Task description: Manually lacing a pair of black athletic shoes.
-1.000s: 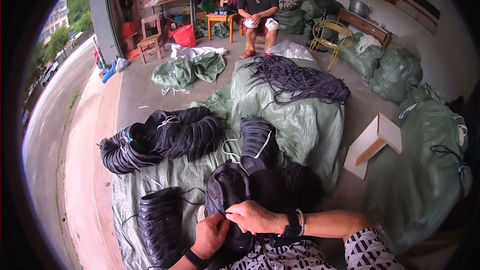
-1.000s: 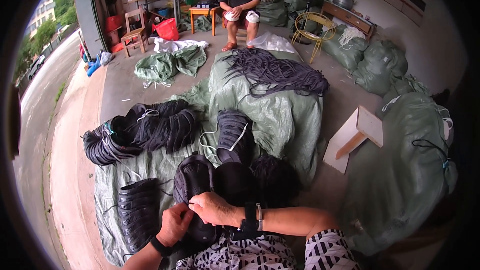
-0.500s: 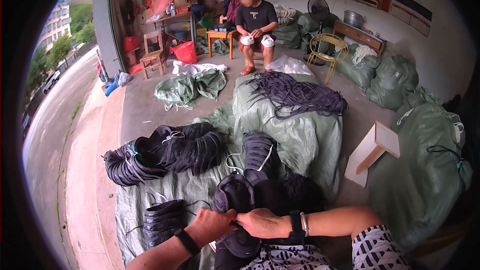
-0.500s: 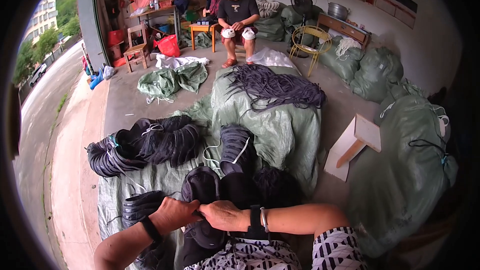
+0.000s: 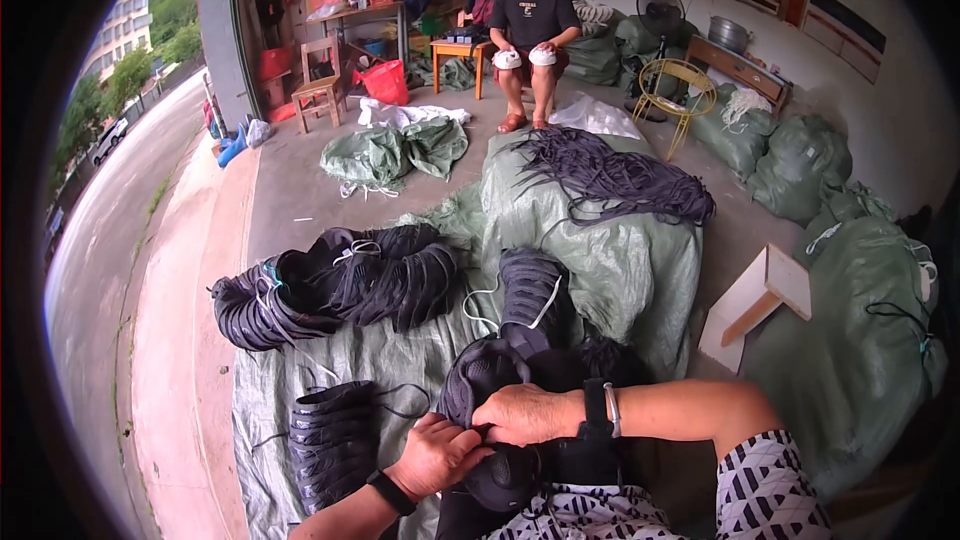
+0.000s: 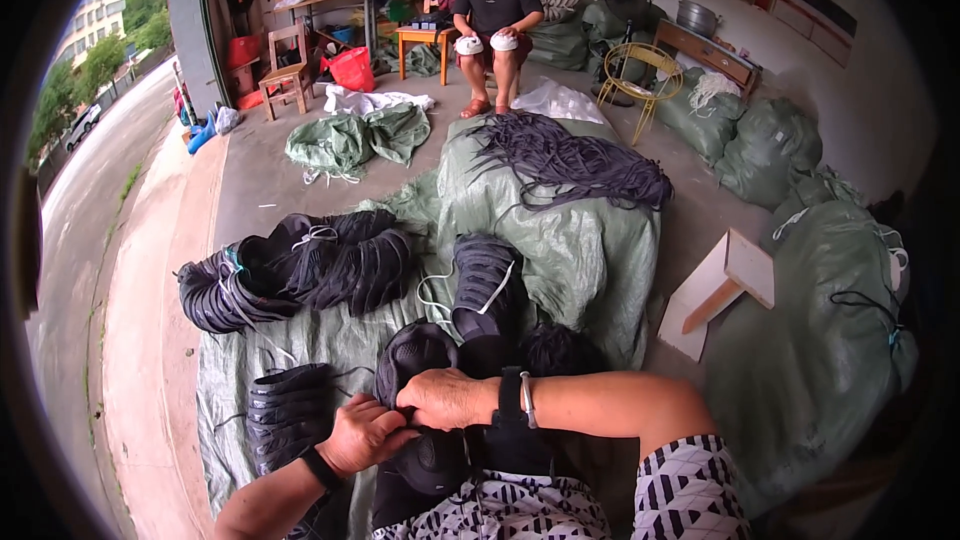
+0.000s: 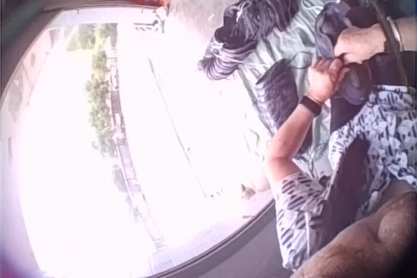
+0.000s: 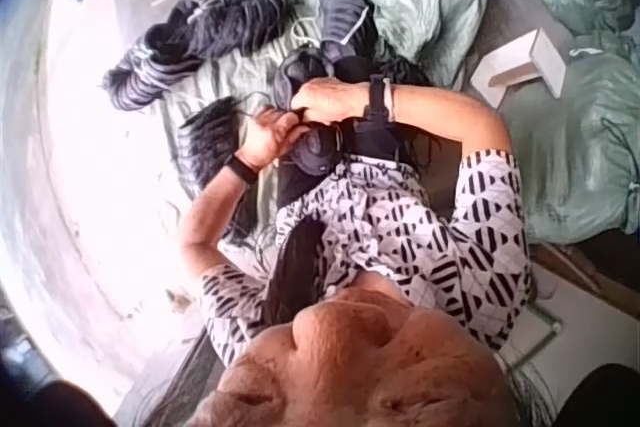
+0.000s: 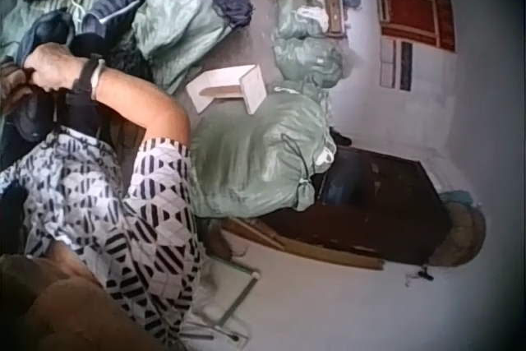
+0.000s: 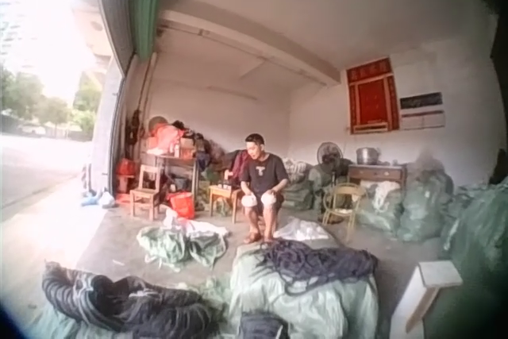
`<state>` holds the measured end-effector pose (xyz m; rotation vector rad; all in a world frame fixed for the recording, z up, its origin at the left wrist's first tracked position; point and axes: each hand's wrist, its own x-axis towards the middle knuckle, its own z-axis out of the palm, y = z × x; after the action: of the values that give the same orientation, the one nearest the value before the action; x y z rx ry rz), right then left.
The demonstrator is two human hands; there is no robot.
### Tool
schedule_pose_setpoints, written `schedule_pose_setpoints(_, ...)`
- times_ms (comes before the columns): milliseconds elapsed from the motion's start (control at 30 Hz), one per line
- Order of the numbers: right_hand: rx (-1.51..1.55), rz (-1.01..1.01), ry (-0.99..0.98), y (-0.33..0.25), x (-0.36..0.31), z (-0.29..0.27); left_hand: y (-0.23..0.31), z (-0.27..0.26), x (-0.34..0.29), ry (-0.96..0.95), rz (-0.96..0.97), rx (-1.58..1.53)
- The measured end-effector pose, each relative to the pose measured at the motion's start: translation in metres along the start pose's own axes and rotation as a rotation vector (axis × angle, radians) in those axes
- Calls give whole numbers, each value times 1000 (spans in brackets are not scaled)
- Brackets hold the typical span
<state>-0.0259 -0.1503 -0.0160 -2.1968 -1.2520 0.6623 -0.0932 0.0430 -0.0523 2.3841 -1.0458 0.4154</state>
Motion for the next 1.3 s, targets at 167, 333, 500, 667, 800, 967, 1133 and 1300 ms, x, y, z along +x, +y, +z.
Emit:
schedule_pose_setpoints(167,187,1,-66,11,8,0,-3,6,-1,81,37,-15)
schedule_pose_setpoints(333,237,186,-266,14,8,-4,-5,8,0,89,63,-27)
schedule_pose_setpoints(500,225,24,-48,9,0,-8,-7,9,1,125,61,-32)
schedule_pose_setpoints(667,-128,-137,-42,17,-3,0,-8,11,1,91,70,-37)
schedule_pose_setpoints(800,-189,-212,34,21,-3,8,-8,12,0,88,80,-15)
schedule_pose_setpoints(967,-277,-222,267,18,6,-41,-5,10,-1,90,14,-15)
schedule_pose_setpoints(1133,-137,193,826,37,-8,-125,8,-6,18,-45,-160,-66)
schedule_pose_setpoints(1300,-63,6,720,10,-31,-127,20,-22,78,297,-391,-220)
